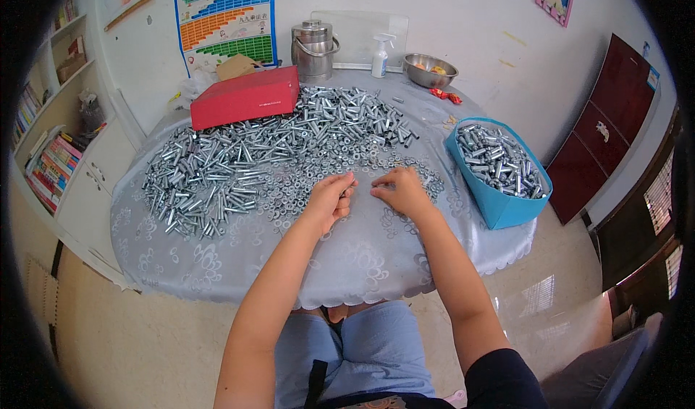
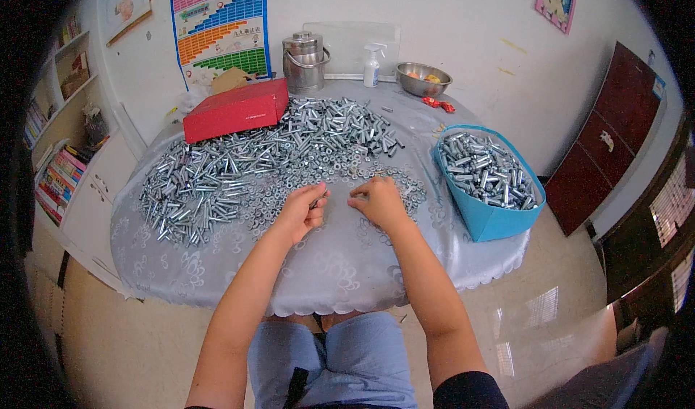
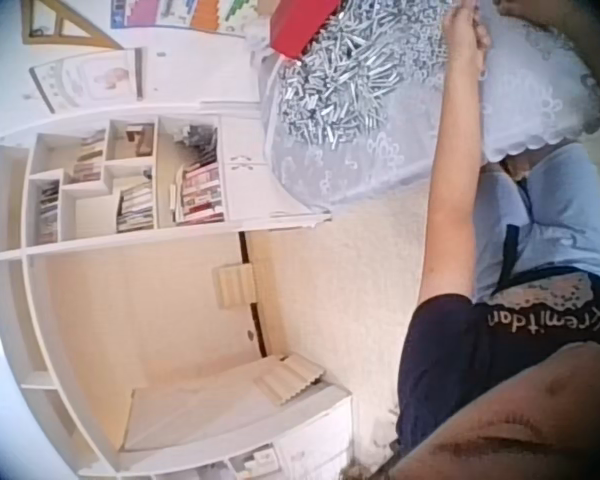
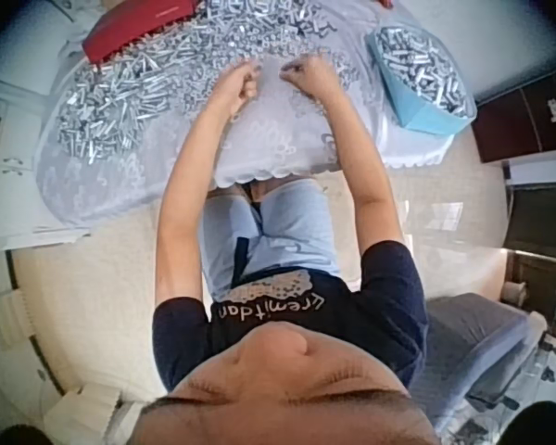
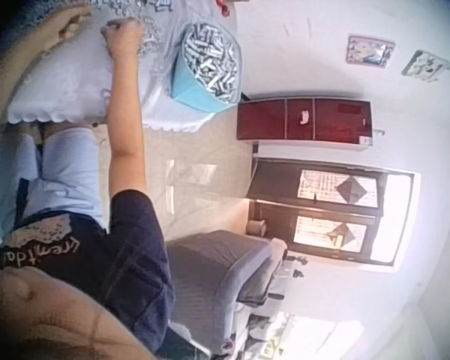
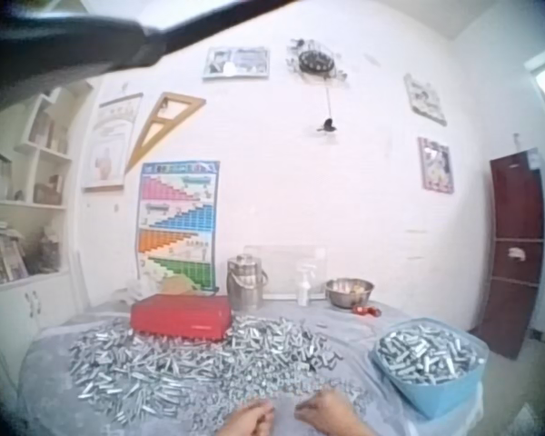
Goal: The person sits at a table and repeatedly picks up bolts and washers from a large pile. They thread the washers onto the bolts by hand and place the assembled units into a blue plastic bin.
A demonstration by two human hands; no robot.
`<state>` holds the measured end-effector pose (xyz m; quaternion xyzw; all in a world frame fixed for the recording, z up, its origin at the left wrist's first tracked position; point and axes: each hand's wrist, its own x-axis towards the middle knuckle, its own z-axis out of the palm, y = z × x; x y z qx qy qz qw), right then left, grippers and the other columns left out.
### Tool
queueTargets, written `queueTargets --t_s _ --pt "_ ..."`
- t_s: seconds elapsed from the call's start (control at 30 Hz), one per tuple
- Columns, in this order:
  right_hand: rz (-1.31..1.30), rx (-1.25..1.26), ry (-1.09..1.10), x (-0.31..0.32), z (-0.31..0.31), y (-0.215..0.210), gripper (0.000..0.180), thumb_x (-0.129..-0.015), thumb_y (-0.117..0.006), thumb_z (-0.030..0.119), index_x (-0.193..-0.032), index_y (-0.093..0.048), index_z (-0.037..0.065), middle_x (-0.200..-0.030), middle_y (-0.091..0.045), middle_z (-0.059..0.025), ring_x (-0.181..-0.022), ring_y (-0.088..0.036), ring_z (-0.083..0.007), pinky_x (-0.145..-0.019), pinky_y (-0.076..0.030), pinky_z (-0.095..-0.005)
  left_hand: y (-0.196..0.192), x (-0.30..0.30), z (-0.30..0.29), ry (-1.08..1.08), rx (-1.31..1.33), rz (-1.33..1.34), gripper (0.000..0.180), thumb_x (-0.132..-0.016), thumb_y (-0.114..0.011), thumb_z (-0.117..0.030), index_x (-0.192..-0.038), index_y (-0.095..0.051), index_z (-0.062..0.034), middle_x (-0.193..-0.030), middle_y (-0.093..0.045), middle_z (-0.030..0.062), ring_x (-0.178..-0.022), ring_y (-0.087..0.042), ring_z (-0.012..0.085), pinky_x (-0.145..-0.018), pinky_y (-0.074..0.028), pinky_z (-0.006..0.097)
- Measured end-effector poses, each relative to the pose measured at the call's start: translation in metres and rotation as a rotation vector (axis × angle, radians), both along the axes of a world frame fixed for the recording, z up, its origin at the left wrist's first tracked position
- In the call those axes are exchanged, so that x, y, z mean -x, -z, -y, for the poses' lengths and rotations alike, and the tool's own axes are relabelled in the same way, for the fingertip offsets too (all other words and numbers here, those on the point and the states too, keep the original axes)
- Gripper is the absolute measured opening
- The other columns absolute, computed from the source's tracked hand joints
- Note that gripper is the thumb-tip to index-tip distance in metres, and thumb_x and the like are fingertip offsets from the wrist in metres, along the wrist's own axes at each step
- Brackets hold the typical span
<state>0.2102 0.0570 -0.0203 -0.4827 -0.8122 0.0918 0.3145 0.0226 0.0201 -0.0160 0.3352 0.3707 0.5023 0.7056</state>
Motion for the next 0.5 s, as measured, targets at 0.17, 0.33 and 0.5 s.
queueTargets --t_s 0.17,0.33,0.5 --pt "-0.029 0.092 -0.104 -0.003 -0.010 0.004 0.017 -0.065 -0.069 0.021 -0.078 -0.068 0.009 -0.082 -0.061 -0.0105 -0.087 -0.049 -0.0290 -0.084 -0.037 -0.0371 0.002 0.001 0.000 0.028 -0.012 -0.009 0.024 -0.086 -0.054 -0.028 -0.087 -0.050 -0.0048 -0.061 -0.043 -0.0044 -0.040 -0.024 0.0023 -0.037 -0.018 0.019" --pt "-0.183 0.117 -0.126 0.001 -0.009 0.008 0.018 -0.069 -0.069 0.016 -0.080 -0.064 0.003 -0.076 -0.061 -0.0072 -0.076 -0.054 -0.0199 -0.074 -0.042 -0.0313 -0.005 -0.002 0.004 -0.016 -0.007 -0.072 0.021 -0.086 -0.053 -0.026 -0.086 -0.051 -0.0048 -0.062 -0.044 -0.0043 -0.040 -0.025 0.0023 -0.037 -0.018 0.020" --pt "-0.690 0.636 -0.251 0.014 0.009 -0.026 0.014 -0.078 -0.065 0.013 -0.085 -0.060 0.002 -0.080 -0.061 -0.0028 -0.071 -0.056 -0.0085 -0.060 -0.044 -0.0200 -0.004 -0.007 0.005 -0.050 -0.061 -0.240 0.019 -0.085 -0.051 -0.023 -0.082 -0.053 -0.0045 -0.063 -0.044 -0.0036 -0.039 -0.026 0.0026 -0.035 -0.019 0.020"
